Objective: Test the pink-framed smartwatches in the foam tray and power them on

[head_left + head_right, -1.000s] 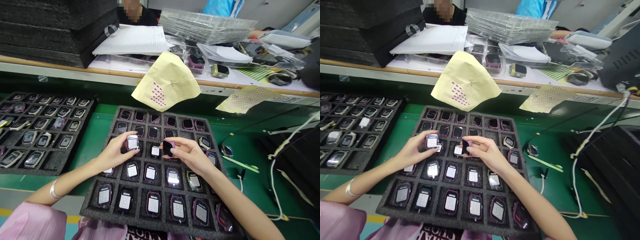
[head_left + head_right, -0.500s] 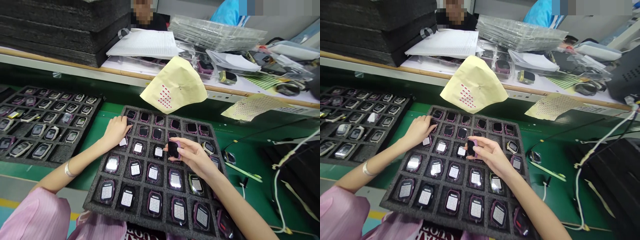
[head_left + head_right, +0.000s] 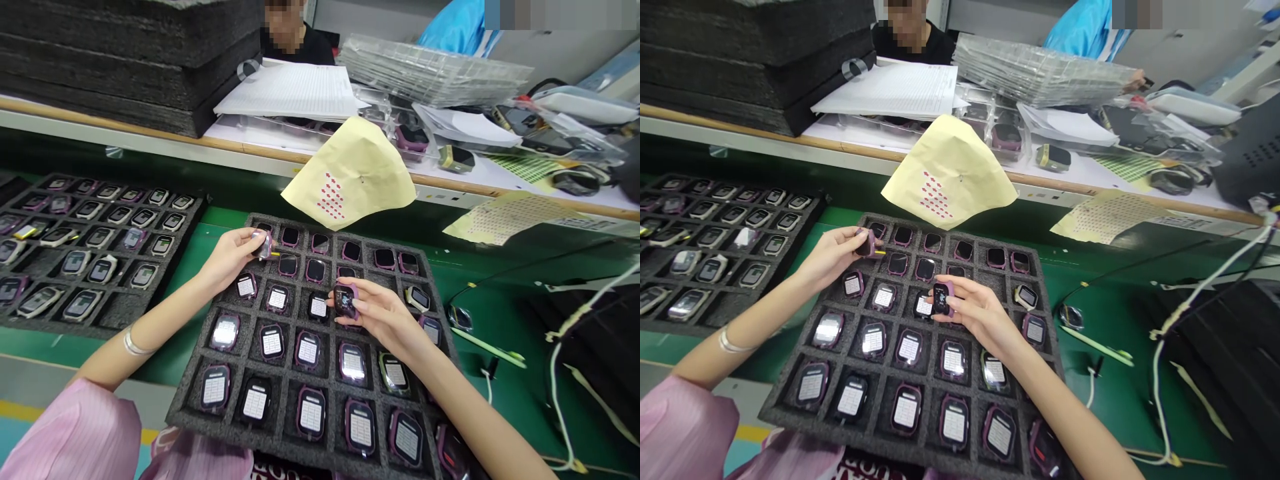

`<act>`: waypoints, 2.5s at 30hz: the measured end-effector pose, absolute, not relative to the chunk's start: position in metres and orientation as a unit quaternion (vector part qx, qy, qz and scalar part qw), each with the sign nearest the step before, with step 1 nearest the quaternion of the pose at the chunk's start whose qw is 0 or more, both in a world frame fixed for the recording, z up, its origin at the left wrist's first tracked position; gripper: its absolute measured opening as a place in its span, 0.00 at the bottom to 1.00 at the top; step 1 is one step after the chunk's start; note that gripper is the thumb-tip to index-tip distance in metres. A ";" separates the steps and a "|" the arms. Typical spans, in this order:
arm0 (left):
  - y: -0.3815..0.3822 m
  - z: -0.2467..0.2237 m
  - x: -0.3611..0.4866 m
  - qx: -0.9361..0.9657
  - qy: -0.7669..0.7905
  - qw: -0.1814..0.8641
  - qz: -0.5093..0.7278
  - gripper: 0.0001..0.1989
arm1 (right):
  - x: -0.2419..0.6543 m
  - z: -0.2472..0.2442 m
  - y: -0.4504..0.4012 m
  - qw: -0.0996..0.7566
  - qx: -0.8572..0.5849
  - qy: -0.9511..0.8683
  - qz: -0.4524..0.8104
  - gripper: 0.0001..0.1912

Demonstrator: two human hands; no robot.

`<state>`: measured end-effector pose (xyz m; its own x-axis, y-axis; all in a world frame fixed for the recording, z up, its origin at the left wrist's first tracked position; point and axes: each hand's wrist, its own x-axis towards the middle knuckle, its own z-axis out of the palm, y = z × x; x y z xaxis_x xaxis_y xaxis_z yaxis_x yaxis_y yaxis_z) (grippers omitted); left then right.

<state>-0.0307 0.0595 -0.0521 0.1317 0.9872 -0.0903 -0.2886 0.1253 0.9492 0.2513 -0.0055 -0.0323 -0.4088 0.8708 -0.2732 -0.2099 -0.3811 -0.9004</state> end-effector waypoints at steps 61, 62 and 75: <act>0.008 -0.060 0.018 0.526 0.338 0.699 0.346 0.19 | 0.248 -0.040 -0.014 0.383 -0.425 -0.449 0.686 0.18; 0.007 -0.059 0.018 0.527 0.333 0.699 0.351 0.19 | 0.248 -0.040 -0.014 0.385 -0.424 -0.449 0.686 0.18; 0.004 -0.059 0.018 0.554 0.322 0.686 0.344 0.19 | 0.251 -0.038 -0.017 0.377 -0.418 -0.463 0.684 0.18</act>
<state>0.0180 0.0037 -0.0586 0.5554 0.8294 -0.0604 -0.1145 0.1483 0.9823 0.2511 -0.0167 -0.0377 -0.3648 0.9039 -0.2235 -0.1294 -0.2869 -0.9492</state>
